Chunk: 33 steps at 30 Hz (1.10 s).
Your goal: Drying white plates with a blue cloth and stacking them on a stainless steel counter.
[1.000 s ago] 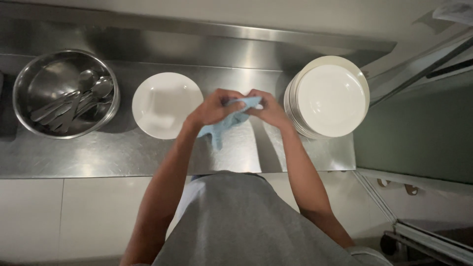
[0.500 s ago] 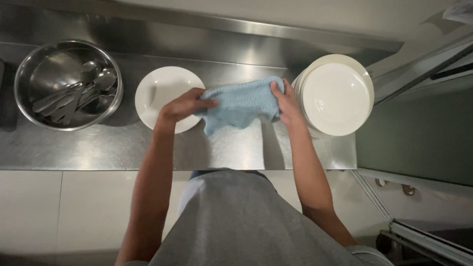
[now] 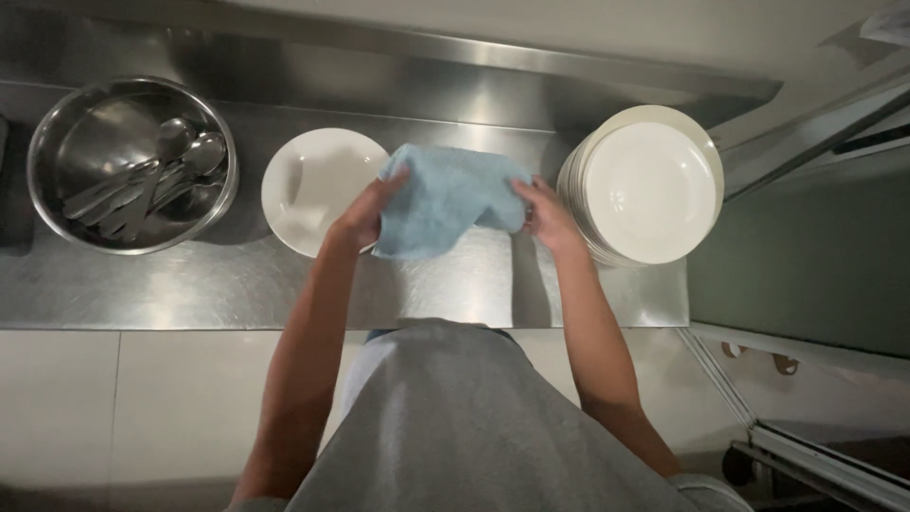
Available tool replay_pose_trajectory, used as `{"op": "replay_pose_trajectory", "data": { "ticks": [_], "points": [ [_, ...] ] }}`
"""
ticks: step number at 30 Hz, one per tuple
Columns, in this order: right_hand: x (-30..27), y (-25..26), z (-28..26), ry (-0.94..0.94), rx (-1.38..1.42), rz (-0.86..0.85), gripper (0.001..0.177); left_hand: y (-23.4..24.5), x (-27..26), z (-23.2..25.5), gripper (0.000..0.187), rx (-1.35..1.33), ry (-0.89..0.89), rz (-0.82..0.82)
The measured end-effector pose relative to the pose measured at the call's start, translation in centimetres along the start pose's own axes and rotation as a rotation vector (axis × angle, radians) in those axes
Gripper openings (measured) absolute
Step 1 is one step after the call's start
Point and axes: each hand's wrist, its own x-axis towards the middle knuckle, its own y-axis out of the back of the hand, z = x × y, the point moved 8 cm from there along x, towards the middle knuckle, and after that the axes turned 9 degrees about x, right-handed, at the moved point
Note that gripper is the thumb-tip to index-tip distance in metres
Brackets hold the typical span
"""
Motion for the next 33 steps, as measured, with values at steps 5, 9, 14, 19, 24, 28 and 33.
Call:
{"op": "replay_pose_trajectory", "data": {
  "ticks": [5,9,14,19,24,28,33],
  "points": [
    [1.6,3.8,1.2,0.003,-0.172,0.103,0.058,-0.4,-1.0,2.1,0.073,0.348,-0.170,0.049],
    [1.3,3.6,-0.1,0.166,0.079,0.037,0.053,-0.4,-2.6,4.6,0.076,0.620,-0.235,0.168],
    [1.3,3.6,-1.5,0.252,0.161,-0.120,0.051,2.0,-1.7,4.4,0.047,0.790,-0.396,0.286],
    [2.0,5.0,-2.7,0.381,0.186,-0.199,0.044,3.8,-1.2,4.9,0.031,0.734,-0.363,0.392],
    [1.1,4.1,-4.1,0.354,0.255,-0.029,0.034,1.7,-3.0,7.8,0.046,0.543,-0.677,0.095],
    [1.7,4.4,-4.1,0.375,0.254,-0.080,0.036,-0.7,-5.6,10.1,0.056,0.908,-0.817,0.188],
    [0.7,3.9,-5.4,0.460,-0.110,0.006,0.035,1.9,-5.6,10.3,0.021,0.944,-0.614,0.525]
  ]
}}
